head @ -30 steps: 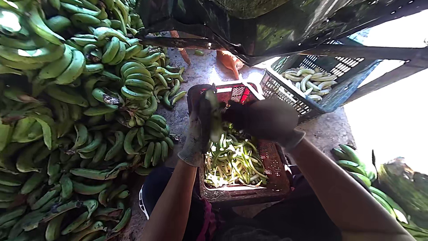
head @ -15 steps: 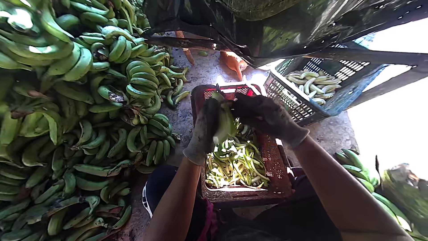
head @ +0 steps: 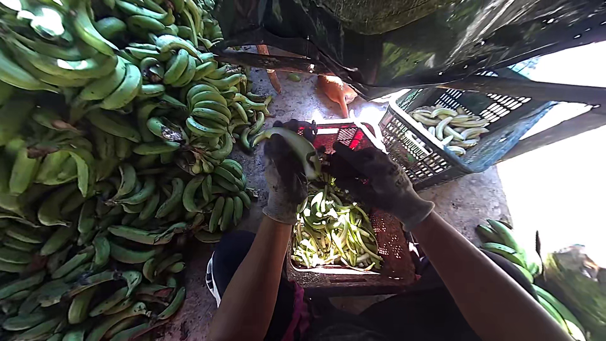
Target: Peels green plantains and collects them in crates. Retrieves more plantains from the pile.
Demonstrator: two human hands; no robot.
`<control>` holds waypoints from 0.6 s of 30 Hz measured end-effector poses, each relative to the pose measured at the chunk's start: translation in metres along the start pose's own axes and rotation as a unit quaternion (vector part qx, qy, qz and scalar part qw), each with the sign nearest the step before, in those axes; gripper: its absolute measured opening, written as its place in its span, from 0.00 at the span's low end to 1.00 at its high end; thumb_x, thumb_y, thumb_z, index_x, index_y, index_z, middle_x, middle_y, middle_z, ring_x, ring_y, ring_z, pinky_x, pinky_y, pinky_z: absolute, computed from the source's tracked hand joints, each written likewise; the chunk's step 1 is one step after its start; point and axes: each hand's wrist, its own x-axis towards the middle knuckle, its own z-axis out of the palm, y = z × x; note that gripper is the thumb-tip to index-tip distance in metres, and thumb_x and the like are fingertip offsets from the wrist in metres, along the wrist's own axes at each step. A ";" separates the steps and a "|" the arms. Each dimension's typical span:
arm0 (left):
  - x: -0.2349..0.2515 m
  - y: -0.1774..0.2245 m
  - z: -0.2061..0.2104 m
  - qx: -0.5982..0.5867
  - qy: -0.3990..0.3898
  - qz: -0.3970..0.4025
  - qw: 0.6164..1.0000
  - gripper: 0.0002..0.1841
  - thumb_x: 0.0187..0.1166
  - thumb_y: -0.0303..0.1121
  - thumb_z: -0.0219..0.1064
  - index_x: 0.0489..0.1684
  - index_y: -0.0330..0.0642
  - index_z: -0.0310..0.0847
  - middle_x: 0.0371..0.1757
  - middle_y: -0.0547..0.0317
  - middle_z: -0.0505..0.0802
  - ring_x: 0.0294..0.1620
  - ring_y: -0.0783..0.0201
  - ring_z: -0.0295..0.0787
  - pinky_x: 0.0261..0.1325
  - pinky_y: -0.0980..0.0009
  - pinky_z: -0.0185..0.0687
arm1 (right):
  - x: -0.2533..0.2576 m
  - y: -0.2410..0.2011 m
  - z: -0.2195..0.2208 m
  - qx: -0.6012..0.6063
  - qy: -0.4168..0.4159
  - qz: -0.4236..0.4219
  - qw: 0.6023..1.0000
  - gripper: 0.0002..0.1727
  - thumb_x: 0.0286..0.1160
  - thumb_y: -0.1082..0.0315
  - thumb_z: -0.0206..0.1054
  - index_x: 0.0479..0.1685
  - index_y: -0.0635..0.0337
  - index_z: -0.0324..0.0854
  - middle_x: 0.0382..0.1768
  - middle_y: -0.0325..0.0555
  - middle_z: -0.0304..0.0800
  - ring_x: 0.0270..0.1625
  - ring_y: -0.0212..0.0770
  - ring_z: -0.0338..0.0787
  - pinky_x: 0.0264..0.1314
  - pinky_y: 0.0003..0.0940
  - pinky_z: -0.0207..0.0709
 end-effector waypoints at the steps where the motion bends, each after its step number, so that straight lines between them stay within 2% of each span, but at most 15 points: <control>1: -0.004 0.002 0.002 0.004 -0.045 -0.011 0.999 0.22 0.93 0.52 0.43 0.80 0.60 0.66 0.70 0.61 0.85 0.62 0.64 0.87 0.56 0.65 0.88 | 0.001 0.001 -0.003 0.011 -0.005 0.015 1.000 0.37 0.74 0.41 0.65 0.87 0.37 0.70 0.56 0.51 0.90 0.56 0.51 0.89 0.56 0.55 0.83; 2: -0.007 0.005 0.001 0.012 -0.087 -0.028 0.996 0.25 0.93 0.53 0.43 0.85 0.61 0.62 0.76 0.62 0.82 0.66 0.63 0.85 0.60 0.65 0.87 | 0.002 0.003 -0.006 0.020 -0.008 0.026 0.999 0.38 0.75 0.41 0.64 0.88 0.36 0.69 0.56 0.50 0.89 0.57 0.49 0.88 0.58 0.54 0.82; 3: -0.009 0.007 0.000 0.030 -0.107 -0.047 0.993 0.26 0.93 0.54 0.43 0.87 0.61 0.61 0.78 0.62 0.81 0.67 0.63 0.84 0.60 0.65 0.87 | 0.003 0.006 -0.009 0.016 -0.008 0.022 1.000 0.38 0.75 0.41 0.65 0.88 0.35 0.68 0.56 0.48 0.88 0.57 0.48 0.87 0.58 0.53 0.81; 4: -0.012 0.009 0.001 0.069 -0.097 -0.064 0.991 0.26 0.92 0.55 0.44 0.86 0.63 0.64 0.75 0.64 0.84 0.64 0.66 0.86 0.57 0.67 0.88 | 0.003 0.010 -0.011 0.006 0.001 0.005 1.000 0.37 0.75 0.40 0.65 0.87 0.34 0.70 0.55 0.47 0.88 0.57 0.48 0.86 0.59 0.52 0.80; 6: -0.019 0.008 0.003 0.190 -0.036 -0.098 0.976 0.24 0.91 0.58 0.45 0.77 0.63 0.73 0.56 0.66 0.89 0.48 0.72 0.87 0.45 0.70 0.86 | 0.004 0.020 -0.008 -0.019 0.022 -0.032 0.999 0.35 0.74 0.38 0.64 0.84 0.33 0.74 0.55 0.47 0.92 0.58 0.49 0.89 0.61 0.55 0.79; 7: -0.021 0.008 0.003 0.250 -0.029 -0.115 0.961 0.23 0.91 0.58 0.46 0.73 0.61 0.76 0.51 0.65 0.89 0.44 0.72 0.86 0.43 0.70 0.85 | 0.005 0.023 -0.007 -0.010 0.015 -0.027 0.999 0.35 0.74 0.40 0.65 0.84 0.34 0.75 0.55 0.49 0.92 0.58 0.51 0.89 0.61 0.57 0.79; 8: -0.023 0.009 0.004 0.309 -0.044 -0.126 0.942 0.23 0.91 0.56 0.46 0.71 0.59 0.77 0.48 0.63 0.88 0.42 0.72 0.84 0.42 0.69 0.83 | 0.006 0.023 -0.008 0.011 -0.010 0.002 1.000 0.35 0.75 0.42 0.66 0.85 0.34 0.72 0.58 0.50 0.90 0.60 0.52 0.88 0.64 0.58 0.78; 9: -0.023 0.010 0.005 0.359 -0.079 -0.134 0.920 0.24 0.92 0.55 0.46 0.73 0.55 0.76 0.50 0.60 0.88 0.45 0.70 0.84 0.46 0.66 0.83 | 0.009 0.024 -0.010 0.040 -0.036 0.041 0.998 0.34 0.79 0.46 0.66 0.88 0.35 0.69 0.62 0.50 0.89 0.65 0.51 0.86 0.69 0.57 0.77; 10: -0.021 0.012 0.008 0.399 -0.117 -0.139 0.899 0.24 0.92 0.53 0.46 0.75 0.52 0.76 0.51 0.57 0.89 0.46 0.68 0.85 0.48 0.64 0.84 | 0.012 0.027 -0.012 0.064 -0.051 0.071 0.994 0.32 0.83 0.49 0.63 0.89 0.36 0.68 0.66 0.49 0.88 0.68 0.50 0.86 0.73 0.56 0.76; 12: -0.020 0.007 0.016 0.441 -0.154 -0.157 0.870 0.26 0.92 0.54 0.44 0.70 0.49 0.80 0.46 0.56 0.90 0.42 0.67 0.86 0.47 0.62 0.85 | 0.016 0.036 -0.013 0.100 -0.063 0.100 0.988 0.28 0.90 0.50 0.55 0.88 0.41 0.69 0.71 0.44 0.87 0.73 0.44 0.85 0.78 0.53 0.75; 13: -0.019 0.002 0.014 0.441 -0.149 -0.168 0.869 0.27 0.92 0.56 0.44 0.70 0.50 0.80 0.47 0.56 0.90 0.43 0.66 0.86 0.48 0.61 0.84 | 0.016 0.037 -0.012 0.116 -0.062 0.110 0.985 0.28 0.91 0.49 0.53 0.87 0.42 0.70 0.72 0.42 0.87 0.74 0.40 0.84 0.80 0.51 0.74; 15: -0.019 -0.006 0.002 0.378 -0.084 -0.195 0.901 0.26 0.90 0.58 0.48 0.70 0.52 0.79 0.48 0.55 0.90 0.43 0.64 0.85 0.46 0.60 0.83 | 0.010 0.026 -0.010 0.107 -0.051 0.107 0.987 0.27 0.90 0.50 0.54 0.86 0.42 0.70 0.69 0.42 0.88 0.71 0.41 0.86 0.76 0.52 0.76; 17: -0.017 -0.004 -0.004 0.274 -0.018 -0.199 0.941 0.25 0.85 0.63 0.53 0.70 0.61 0.78 0.43 0.62 0.90 0.36 0.68 0.85 0.37 0.67 0.84 | 0.003 0.013 -0.005 0.052 -0.040 0.063 0.996 0.31 0.85 0.51 0.59 0.89 0.39 0.67 0.60 0.48 0.90 0.61 0.49 0.89 0.64 0.57 0.81; 18: -0.015 -0.003 -0.007 0.219 -0.006 -0.186 0.958 0.23 0.85 0.62 0.54 0.67 0.62 0.78 0.40 0.65 0.89 0.33 0.71 0.84 0.33 0.71 0.83 | 0.000 0.010 -0.001 0.025 -0.033 0.024 0.999 0.34 0.81 0.50 0.62 0.89 0.41 0.67 0.56 0.49 0.91 0.58 0.50 0.90 0.63 0.57 0.82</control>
